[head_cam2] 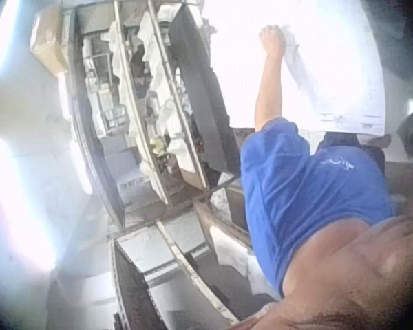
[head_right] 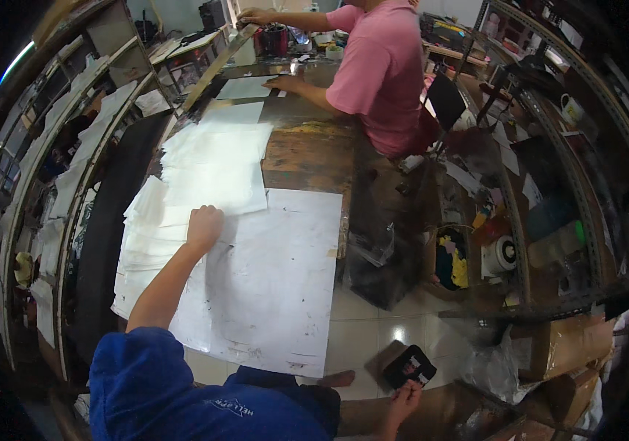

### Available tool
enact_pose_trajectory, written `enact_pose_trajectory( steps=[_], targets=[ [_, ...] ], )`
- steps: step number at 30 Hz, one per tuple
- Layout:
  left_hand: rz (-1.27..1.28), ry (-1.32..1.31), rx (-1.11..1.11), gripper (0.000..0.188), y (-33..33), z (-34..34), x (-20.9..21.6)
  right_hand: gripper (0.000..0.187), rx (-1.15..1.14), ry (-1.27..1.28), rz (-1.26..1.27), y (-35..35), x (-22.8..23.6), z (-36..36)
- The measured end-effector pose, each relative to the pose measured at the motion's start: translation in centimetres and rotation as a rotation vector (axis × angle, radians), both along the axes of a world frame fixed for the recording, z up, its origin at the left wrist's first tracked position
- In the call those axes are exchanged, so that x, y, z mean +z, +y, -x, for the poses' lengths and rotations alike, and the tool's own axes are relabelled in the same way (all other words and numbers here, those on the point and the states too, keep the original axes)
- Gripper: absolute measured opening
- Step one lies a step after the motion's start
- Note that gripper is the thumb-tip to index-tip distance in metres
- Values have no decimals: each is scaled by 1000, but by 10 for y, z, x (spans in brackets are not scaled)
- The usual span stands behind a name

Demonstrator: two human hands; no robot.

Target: The person repeatedly picks up white padded envelopes from a table, briefly inspects them, and places them onto a nearby metal shelf. Another person in a pink shirt is visible working at a separate table in the background.

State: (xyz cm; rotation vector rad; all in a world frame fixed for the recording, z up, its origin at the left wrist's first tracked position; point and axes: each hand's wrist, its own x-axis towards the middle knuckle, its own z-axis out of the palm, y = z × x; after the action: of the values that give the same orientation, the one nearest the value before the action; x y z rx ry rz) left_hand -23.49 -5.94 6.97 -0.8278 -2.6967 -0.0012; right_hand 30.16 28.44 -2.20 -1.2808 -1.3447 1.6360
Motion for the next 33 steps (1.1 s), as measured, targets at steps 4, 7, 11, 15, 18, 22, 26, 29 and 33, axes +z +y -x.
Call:
enact_pose_trajectory(
  steps=[4,7,11,15,18,22,26,29,33],
  targets=[
    [-167,55,-284,3,37,-55,8,8,42,-36,81,-33,12,33],
    [-280,-14,-462,11,79,-116,4,13,159,-11,82,-55,27,65],
    [-372,-131,-653,15,135,-200,0,41,382,14,-50,-73,69,101],
    [-362,-302,-842,25,172,-266,-1,50,568,-58,-341,-63,100,96],
    [-352,-391,-986,28,196,-308,-6,38,533,-158,-369,-53,114,77],
    [-315,-635,-1111,21,219,-361,-20,21,373,-205,-234,-33,104,27],
    [-357,-675,-1100,31,224,-369,-3,21,275,-375,-255,5,64,-47],
    [-213,-635,-917,31,209,-340,0,23,56,-496,-191,56,48,-120],
    [-142,-426,-626,31,183,-286,-14,22,-401,-643,-215,131,34,-238]
  ],
)
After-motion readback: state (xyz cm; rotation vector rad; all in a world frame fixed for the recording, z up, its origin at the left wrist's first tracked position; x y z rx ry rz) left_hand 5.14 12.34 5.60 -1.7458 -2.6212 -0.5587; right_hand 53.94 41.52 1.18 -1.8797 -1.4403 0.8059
